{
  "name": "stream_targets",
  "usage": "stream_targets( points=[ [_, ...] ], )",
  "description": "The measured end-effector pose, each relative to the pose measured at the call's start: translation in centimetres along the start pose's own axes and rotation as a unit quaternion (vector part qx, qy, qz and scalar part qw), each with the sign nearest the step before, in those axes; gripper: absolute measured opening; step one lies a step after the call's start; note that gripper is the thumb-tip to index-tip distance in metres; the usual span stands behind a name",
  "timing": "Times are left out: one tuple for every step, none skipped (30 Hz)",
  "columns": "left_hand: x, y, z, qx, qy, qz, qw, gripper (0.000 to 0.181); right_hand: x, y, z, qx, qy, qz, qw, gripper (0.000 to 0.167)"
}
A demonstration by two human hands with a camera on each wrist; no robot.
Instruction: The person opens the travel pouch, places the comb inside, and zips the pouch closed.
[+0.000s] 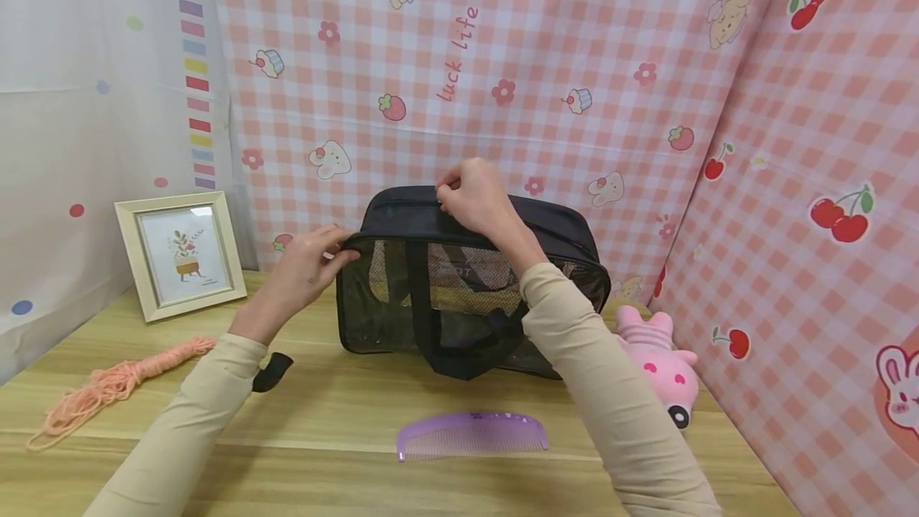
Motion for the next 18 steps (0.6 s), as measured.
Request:
stream_targets(
  points=[
    [0.0, 0.0, 0.0, 0.000, 0.000, 0.000, 1.0000, 0.017, 0.0, -0.1, 0.1, -0.001, 0.001, -0.003, 1.0000, 0.022],
    [0.0, 0.0, 0.0, 0.000, 0.000, 0.000, 1.0000, 0.017, 0.0, -0.1, 0.2, 0.000, 0.001, -0.004, 1.0000, 0.021],
    [-0.1, -0.1, 0.1, 0.001, 0.000, 0.000, 1.0000, 0.017, -0.1, 0.0, 0.2, -0.001, 0.001, -0.007, 1.0000, 0.021],
    [-0.1, -0.1, 0.1, 0.002, 0.000, 0.000, 1.0000, 0.017, -0.1, 0.0, 0.3, -0.002, 0.001, -0.011, 0.9999, 0.021],
    [-0.1, 0.0, 0.0, 0.003, 0.000, 0.000, 1.0000, 0.017, -0.1, 0.1, 0.4, -0.001, 0.000, -0.012, 0.9999, 0.021],
    [-0.1, 0.0, 0.1, 0.003, -0.001, 0.000, 1.0000, 0.018, -0.1, 0.2, 0.5, 0.001, 0.000, -0.013, 0.9999, 0.021],
    [-0.1, 0.0, 0.1, 0.003, -0.001, 0.000, 1.0000, 0.017, -0.2, 0.3, 0.6, 0.001, -0.002, -0.014, 0.9999, 0.021],
    [-0.1, 0.0, 0.0, 0.003, -0.002, 0.001, 1.0000, 0.017, -0.2, 0.4, 0.6, 0.001, -0.005, -0.013, 0.9999, 0.021],
    [-0.1, 0.0, 0.0, 0.003, -0.002, 0.001, 1.0000, 0.017, -0.2, 0.5, 0.7, 0.001, -0.007, -0.013, 0.9999, 0.021],
    [0.0, 0.0, 0.0, 0.003, -0.003, 0.001, 1.0000, 0.017, -0.3, 0.6, 0.8, 0.003, -0.011, -0.010, 0.9999, 0.020],
    [0.0, 0.0, 0.0, 0.003, -0.003, 0.001, 1.0000, 0.017, -0.3, 0.7, 0.9, 0.007, -0.015, -0.005, 0.9999, 0.021],
    [0.0, 0.0, 0.0, 0.003, -0.003, 0.000, 1.0000, 0.017, -0.3, 0.7, 0.9, 0.009, -0.018, -0.002, 0.9998, 0.021],
    [0.0, 0.0, 0.0, 0.003, -0.003, 0.000, 1.0000, 0.017, -0.3, 0.8, 0.9, 0.011, -0.020, 0.001, 0.9997, 0.021],
    [0.0, 0.0, 0.0, 0.003, -0.002, 0.000, 1.0000, 0.017, -0.3, 0.9, 0.9, 0.014, -0.022, 0.003, 0.9997, 0.022],
    [0.0, 0.0, 0.0, 0.003, -0.002, -0.001, 1.0000, 0.016, -0.3, 1.0, 0.9, 0.016, -0.023, 0.004, 0.9996, 0.022],
    [-0.1, -0.1, 0.0, 0.002, -0.001, -0.001, 1.0000, 0.017, -0.4, 1.1, 0.9, 0.019, -0.024, 0.005, 0.9995, 0.022],
    [-0.1, -0.1, 0.0, 0.001, -0.001, -0.001, 1.0000, 0.017, -0.4, 1.3, 0.9, 0.023, -0.025, 0.004, 0.9994, 0.023],
    [-0.1, -0.1, 0.0, -0.001, -0.001, -0.001, 1.0000, 0.017, -0.5, 1.4, 0.9, 0.026, -0.026, 0.001, 0.9993, 0.022]
  ],
)
Point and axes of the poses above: each hand's wrist, its own x-axis towards the middle knuckle, its own z-axis out of the palm, y = z × x, the point moved 2 cm from there along x, towards the middle knuckle, and after that the axes turned 13 degrees about z, right-handed, at the moved point
